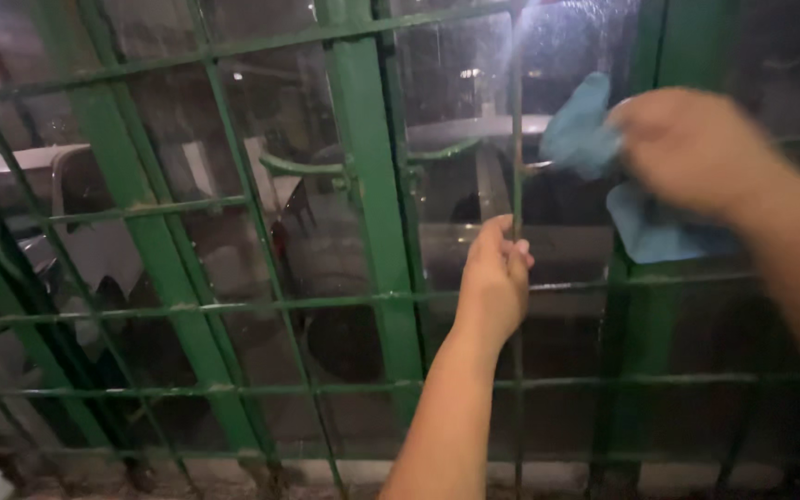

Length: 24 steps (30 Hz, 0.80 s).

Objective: The person cleans a green metal window grille using a blue cloth. They wipe the glass panes and the metal bars, moving the cloth across different sections of the window.

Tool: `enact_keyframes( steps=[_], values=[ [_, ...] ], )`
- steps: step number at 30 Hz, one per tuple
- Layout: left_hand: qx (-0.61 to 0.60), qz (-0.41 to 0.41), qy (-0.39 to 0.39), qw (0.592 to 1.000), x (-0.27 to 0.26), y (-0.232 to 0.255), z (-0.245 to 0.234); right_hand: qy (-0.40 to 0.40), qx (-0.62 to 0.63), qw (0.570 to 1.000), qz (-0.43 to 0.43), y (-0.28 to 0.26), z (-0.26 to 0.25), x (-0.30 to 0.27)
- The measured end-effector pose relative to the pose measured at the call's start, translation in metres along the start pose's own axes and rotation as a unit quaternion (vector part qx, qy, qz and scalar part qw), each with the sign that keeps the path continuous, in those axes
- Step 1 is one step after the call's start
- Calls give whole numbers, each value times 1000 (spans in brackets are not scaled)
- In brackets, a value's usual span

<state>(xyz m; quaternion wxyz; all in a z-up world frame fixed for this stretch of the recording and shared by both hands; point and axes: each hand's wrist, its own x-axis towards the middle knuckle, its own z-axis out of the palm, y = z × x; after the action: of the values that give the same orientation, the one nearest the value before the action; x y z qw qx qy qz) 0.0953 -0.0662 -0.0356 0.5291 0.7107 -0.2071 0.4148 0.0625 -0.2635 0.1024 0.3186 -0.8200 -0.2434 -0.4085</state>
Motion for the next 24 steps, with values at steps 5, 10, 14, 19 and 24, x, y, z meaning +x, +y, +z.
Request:
enact_keyframes(
  steps=[5, 10, 14, 19, 24],
  values=[
    [12, 155, 132, 979, -24, 36, -5, -6, 191, 981, 23, -12, 7, -37],
    [-100, 212, 127, 964, -28, 79, -8, -166, 401, 899, 58, -33, 49, -62],
    [-80, 178, 231, 953, 21, 76, -39, -154, 302, 938, -78, -39, 34, -60],
    [88, 253, 233, 935, 130, 69, -49, -108, 122, 959, -234, -42, 30, -81],
    [255, 372, 123, 884, 138, 50, -40, -177, 138, 912, -343, -30, 43, -116]
  ],
)
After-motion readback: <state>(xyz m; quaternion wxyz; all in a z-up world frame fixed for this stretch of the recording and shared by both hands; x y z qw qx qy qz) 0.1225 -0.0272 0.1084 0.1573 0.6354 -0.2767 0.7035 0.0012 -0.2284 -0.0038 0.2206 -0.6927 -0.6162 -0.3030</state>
